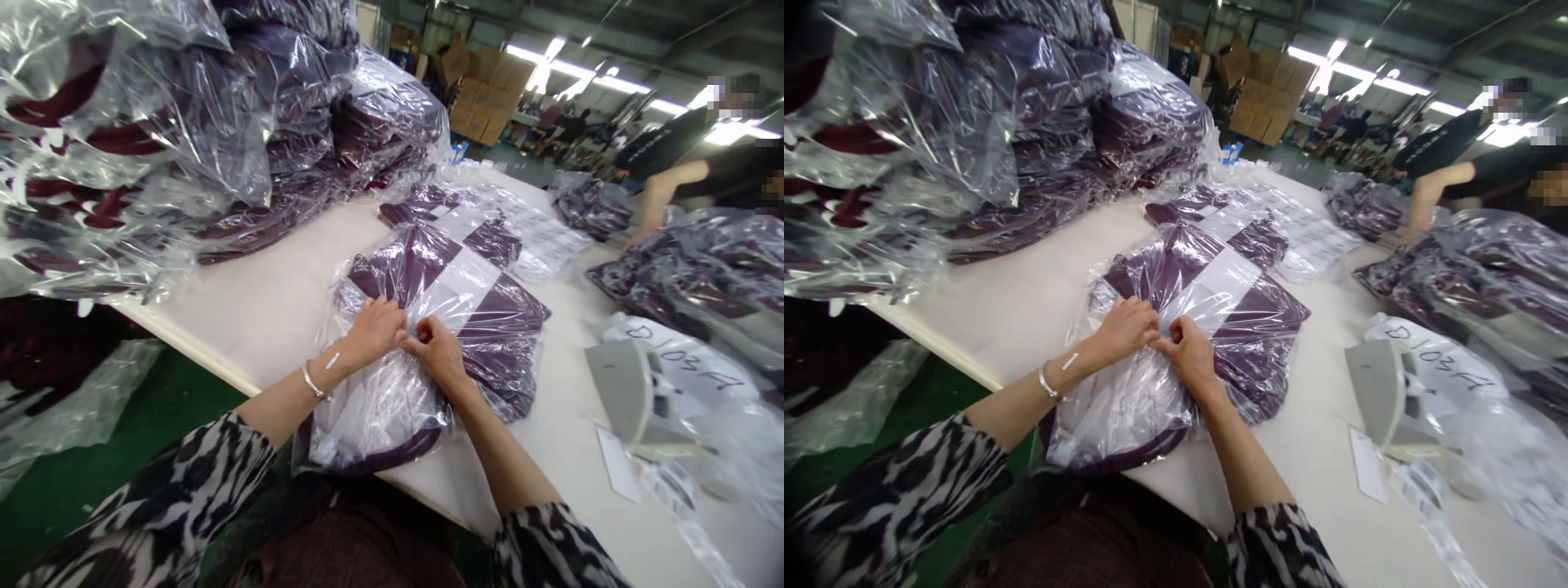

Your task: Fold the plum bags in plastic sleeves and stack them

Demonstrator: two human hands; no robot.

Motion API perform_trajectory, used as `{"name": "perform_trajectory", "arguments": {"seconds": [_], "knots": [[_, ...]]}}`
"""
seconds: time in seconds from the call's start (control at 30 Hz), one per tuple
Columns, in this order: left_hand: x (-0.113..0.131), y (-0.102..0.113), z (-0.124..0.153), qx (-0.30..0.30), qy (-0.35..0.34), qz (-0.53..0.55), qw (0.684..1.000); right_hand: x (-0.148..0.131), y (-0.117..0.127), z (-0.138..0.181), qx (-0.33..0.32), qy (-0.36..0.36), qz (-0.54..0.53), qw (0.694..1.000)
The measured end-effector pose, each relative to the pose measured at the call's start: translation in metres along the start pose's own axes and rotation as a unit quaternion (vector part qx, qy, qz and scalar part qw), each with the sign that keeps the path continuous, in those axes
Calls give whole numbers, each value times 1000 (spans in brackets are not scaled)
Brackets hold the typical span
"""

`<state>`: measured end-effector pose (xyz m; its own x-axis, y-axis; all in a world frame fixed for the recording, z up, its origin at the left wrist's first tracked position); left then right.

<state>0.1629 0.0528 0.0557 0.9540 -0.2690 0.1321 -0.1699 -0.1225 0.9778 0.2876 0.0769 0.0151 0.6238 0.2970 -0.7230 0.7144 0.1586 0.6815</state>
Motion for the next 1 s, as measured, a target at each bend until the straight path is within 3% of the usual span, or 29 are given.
{"name": "perform_trajectory", "arguments": {"seconds": [0.23,0.33,0.5,0.6,0.7,0.77,0.8,0.87,0.93,1.0], "knots": [[2,-13,-6,-28,-2,-15,1000,-11,2,-3,-37,15,3,999],[2,-13,-9,-31,-10,-17,999,-9,18,2,-72,11,-4,997],[-1,-16,-9,-13,-14,-23,1000,22,48,31,-88,-77,155,981],[-1,-18,-8,-16,-18,-31,999,29,56,50,-74,-95,192,974],[0,-16,-8,-20,-26,-26,999,20,72,65,-32,-35,209,977],[-2,-14,-9,-28,-25,-16,999,20,103,78,16,18,193,981],[-4,-15,-11,-35,-21,-9,999,26,129,86,58,33,175,982],[-8,-19,-15,-46,-19,7,999,52,204,113,186,21,134,973],[-11,-22,-18,-51,-19,27,998,95,290,152,335,-54,109,934],[-14,-24,-19,-52,-17,42,998,146,359,190,423,-181,90,883]]}}
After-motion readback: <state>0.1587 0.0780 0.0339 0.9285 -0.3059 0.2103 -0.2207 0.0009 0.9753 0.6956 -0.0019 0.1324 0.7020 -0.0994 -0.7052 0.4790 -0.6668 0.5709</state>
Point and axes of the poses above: each hand's wrist, its own z-axis away from the middle knuckle, its own y-axis out of the back of the hand, x = y × z, the point moved 10 cm from there along -z, towards the middle knuckle, and after that the axes turned 8 degrees about -z, right-handed, at the moved point
